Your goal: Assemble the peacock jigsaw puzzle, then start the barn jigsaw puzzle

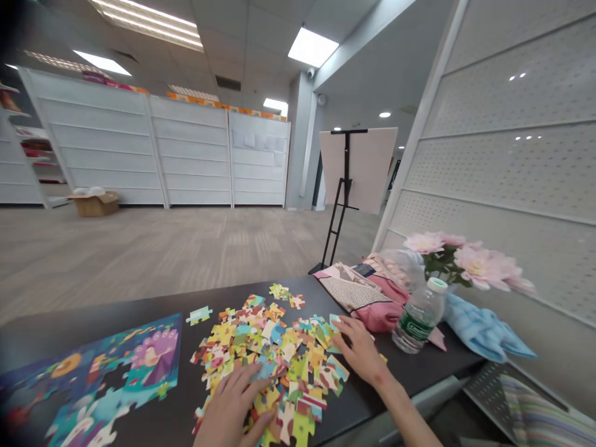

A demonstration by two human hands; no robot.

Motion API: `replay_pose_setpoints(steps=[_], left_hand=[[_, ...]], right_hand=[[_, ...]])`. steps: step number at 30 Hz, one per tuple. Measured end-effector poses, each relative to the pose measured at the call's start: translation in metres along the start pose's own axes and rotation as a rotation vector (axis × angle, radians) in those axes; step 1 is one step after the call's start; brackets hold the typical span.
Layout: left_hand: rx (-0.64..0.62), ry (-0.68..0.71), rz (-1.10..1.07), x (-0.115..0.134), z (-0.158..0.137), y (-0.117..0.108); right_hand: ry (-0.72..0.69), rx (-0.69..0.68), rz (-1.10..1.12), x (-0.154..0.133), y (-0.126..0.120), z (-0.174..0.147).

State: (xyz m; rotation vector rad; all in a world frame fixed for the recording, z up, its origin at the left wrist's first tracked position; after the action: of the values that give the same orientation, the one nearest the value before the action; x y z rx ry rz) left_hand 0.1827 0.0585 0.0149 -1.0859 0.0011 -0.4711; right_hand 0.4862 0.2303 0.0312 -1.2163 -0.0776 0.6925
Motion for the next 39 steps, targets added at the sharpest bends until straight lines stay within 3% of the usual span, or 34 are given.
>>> replay_pose_setpoints(steps=[3,7,12,15,17,21,23,26,31,36,39], left_hand=[[-0.028,-0.026,-0.008,0.001,0.000,0.000],[-0.029,0.000,-0.002,-0.002,0.001,0.002],[-0.008,-0.008,0.012,-0.001,0.001,0.002],[0.019,-0.046,0.024,0.002,0.000,-0.001],[0.017,-0.021,0.022,0.004,0.000,-0.002],[0.016,0.020,0.027,0.001,0.001,-0.002],[0.023,0.022,0.031,-0.002,0.001,-0.002],[0.025,0.059,0.038,-0.003,0.000,0.004],[0.073,-0.035,0.068,-0.008,-0.003,0.020],[0.113,-0.107,0.003,-0.010,-0.003,0.026],[0.137,-0.121,-0.034,-0.009,-0.003,0.024]], right_hand=[[-0.019,-0.063,-0.041,-0.014,0.008,-0.001],[0.086,-0.009,-0.122,-0.015,0.001,-0.007],[-0.055,-0.117,-0.118,-0.035,0.008,-0.034],[0.069,0.002,-0.182,-0.031,-0.002,-0.040],[0.079,0.051,-0.174,-0.037,-0.009,-0.039],[-0.142,-0.197,-0.093,-0.077,0.005,-0.036],[-0.095,-0.267,-0.147,-0.086,0.012,-0.032],[0.090,-0.212,-0.248,-0.083,0.015,-0.017],[-0.007,-0.240,-0.229,-0.093,0.029,0.017],[0.132,-0.142,-0.309,-0.082,0.026,0.036],[0.067,-0.175,-0.285,-0.086,0.031,0.037]])
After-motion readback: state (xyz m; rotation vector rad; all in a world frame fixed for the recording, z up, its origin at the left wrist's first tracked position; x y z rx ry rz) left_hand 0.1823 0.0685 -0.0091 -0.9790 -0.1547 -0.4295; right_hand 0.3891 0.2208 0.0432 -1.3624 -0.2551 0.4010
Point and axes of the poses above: each hand's wrist, its own z-axis towards the middle knuckle, its own y-axis out of the palm, x = y × z, the point moved 6 cm from there along z, towards the middle knuckle, and after that the axes turned 4 degrees about -y, right-handed, at the moved point
